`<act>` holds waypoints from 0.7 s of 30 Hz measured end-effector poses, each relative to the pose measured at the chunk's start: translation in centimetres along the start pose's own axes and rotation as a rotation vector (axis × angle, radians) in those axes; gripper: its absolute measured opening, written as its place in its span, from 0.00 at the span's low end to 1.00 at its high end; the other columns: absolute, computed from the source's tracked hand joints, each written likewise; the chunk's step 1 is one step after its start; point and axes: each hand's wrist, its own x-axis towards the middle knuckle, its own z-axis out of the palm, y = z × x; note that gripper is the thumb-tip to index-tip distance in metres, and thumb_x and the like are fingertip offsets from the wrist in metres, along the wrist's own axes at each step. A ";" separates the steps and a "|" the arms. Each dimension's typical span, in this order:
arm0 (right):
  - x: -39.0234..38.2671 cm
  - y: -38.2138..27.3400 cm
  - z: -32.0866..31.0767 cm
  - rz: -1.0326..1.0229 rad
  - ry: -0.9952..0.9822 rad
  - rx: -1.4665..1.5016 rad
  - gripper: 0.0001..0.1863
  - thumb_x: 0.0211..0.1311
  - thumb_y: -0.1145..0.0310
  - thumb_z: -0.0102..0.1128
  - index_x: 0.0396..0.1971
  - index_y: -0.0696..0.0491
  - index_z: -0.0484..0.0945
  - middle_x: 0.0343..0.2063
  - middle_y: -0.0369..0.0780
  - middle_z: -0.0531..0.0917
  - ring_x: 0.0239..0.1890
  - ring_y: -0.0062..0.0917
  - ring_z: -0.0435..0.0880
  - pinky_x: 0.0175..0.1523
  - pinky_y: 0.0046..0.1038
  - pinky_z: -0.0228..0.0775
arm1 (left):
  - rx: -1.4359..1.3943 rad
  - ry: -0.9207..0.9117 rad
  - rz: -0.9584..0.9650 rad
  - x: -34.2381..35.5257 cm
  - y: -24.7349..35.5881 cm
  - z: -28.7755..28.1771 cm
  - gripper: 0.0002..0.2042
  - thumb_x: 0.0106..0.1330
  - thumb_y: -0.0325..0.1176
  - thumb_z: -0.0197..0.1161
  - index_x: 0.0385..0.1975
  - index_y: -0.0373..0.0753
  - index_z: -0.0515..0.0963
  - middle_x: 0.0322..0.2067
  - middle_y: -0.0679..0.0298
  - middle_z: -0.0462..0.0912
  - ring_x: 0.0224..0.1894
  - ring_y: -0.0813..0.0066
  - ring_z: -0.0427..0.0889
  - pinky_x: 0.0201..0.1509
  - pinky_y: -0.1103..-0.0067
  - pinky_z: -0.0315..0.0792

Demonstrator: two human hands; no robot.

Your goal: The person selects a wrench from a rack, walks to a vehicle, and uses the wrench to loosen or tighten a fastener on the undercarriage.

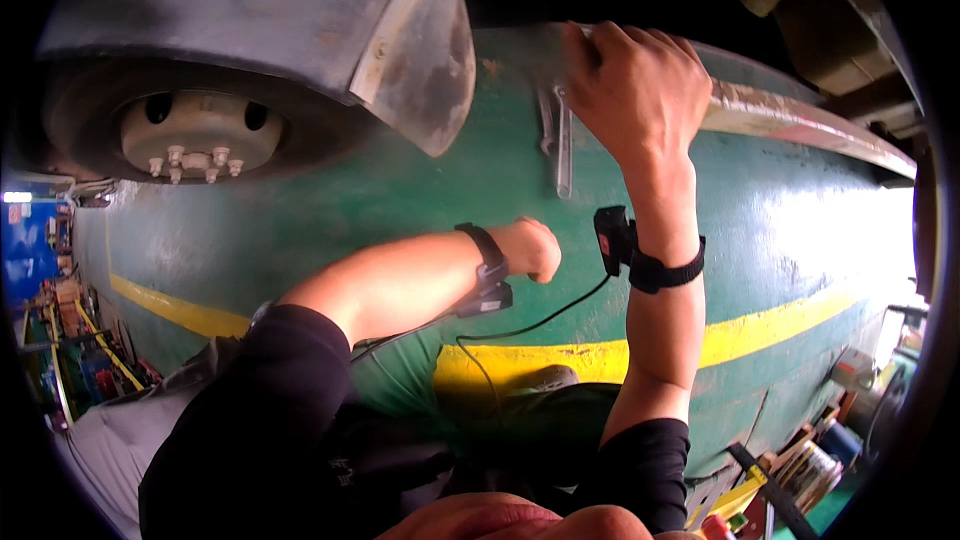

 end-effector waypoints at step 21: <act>-0.2 -0.2 -0.3 -0.035 0.067 0.009 0.15 0.52 0.59 0.60 0.11 0.50 0.77 0.13 0.39 0.78 0.21 0.32 0.80 0.33 0.32 0.71 | -0.215 0.546 0.597 0.2 -5.6 4.6 0.12 0.48 0.31 0.53 0.28 0.40 0.84 0.32 0.56 0.84 0.37 0.59 0.83 0.39 0.67 0.74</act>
